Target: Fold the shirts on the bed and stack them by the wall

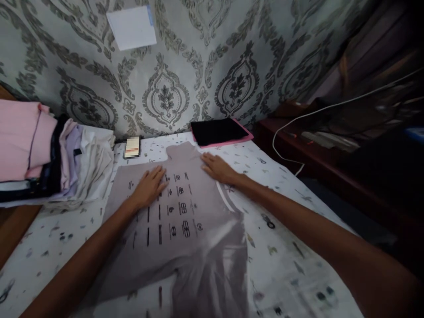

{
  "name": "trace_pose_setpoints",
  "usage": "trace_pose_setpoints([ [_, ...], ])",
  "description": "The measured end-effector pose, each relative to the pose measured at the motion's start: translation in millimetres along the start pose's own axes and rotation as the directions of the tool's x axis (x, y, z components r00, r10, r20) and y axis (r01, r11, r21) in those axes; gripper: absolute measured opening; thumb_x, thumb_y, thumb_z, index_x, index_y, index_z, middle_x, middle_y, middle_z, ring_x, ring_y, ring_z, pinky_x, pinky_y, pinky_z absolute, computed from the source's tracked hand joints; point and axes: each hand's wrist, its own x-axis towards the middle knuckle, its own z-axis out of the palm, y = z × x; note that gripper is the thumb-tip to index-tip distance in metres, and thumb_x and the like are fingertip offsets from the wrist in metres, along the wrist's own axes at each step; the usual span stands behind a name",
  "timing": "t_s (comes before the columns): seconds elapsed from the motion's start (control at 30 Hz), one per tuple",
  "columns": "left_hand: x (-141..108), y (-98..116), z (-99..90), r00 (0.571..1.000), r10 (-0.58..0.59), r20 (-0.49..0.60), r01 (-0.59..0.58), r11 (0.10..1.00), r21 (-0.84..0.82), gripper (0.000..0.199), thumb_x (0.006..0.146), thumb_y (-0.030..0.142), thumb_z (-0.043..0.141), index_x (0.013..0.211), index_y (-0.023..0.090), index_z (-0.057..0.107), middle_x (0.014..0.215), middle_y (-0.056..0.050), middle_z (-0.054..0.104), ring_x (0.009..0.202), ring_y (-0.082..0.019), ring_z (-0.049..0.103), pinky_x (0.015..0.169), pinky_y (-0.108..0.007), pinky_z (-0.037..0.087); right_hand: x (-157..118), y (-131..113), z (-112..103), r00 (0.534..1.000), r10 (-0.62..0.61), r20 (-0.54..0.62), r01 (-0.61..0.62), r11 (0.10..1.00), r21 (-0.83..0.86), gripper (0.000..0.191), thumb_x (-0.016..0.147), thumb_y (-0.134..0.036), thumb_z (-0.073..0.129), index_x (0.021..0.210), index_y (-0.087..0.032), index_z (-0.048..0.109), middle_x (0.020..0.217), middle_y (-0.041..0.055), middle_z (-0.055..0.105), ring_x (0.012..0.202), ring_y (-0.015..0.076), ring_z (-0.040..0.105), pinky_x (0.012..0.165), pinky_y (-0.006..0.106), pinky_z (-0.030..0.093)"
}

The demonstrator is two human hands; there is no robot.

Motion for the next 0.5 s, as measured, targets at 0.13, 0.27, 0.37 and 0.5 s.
trace_pose_setpoints([
  [0.13,-20.2,-0.4,-10.0,0.998,-0.055,0.037,0.054,0.998,0.024,0.059,0.102,0.050,0.028,0.150,0.018,0.040,0.162,-0.015,0.034,0.151,-0.029,0.029,0.120,-0.054,0.026,-14.4,3.9,-5.5,0.986,0.148,-0.081,-0.150,0.988,-0.021,0.045,0.100,-0.029,0.038,0.140,-0.011,0.049,0.157,0.0184,0.039,0.147,0.0326,0.031,0.120,0.054,0.025],
  [0.27,-50.3,25.8,-10.6,0.996,0.011,0.090,-0.011,1.000,0.006,0.061,0.102,0.053,0.026,0.153,0.019,0.035,0.165,-0.012,0.028,0.153,-0.028,0.023,0.122,-0.053,0.019,-58.2,-41.0,-3.8,0.990,0.067,-0.123,-0.064,0.998,0.030,0.046,0.101,-0.030,0.040,0.143,-0.015,0.048,0.162,0.0141,0.031,0.151,0.0327,0.022,0.122,0.054,0.020],
  [0.37,-75.0,51.7,-10.9,0.986,0.103,0.134,-0.100,0.994,-0.035,0.062,0.102,0.056,0.026,0.155,0.023,0.032,0.167,-0.009,0.023,0.154,-0.027,0.020,0.124,-0.052,0.014,-100.0,-78.9,-2.1,0.995,-0.046,-0.093,0.054,0.995,0.085,0.048,0.101,-0.034,0.040,0.146,-0.017,0.046,0.163,0.0129,0.030,0.151,0.0309,0.022,0.122,0.055,0.021],
  [0.5,-106.6,74.2,-15.6,0.958,0.235,0.167,-0.218,0.969,-0.113,0.060,0.102,0.058,0.026,0.155,0.031,0.030,0.168,-0.003,0.021,0.155,-0.023,0.017,0.126,-0.048,0.009,-164.2,-106.0,-2.3,0.988,-0.066,-0.141,0.095,0.973,0.212,0.045,0.101,-0.039,0.042,0.139,-0.018,0.054,0.159,0.0147,0.037,0.147,0.0313,0.033,0.118,0.056,0.031],
])
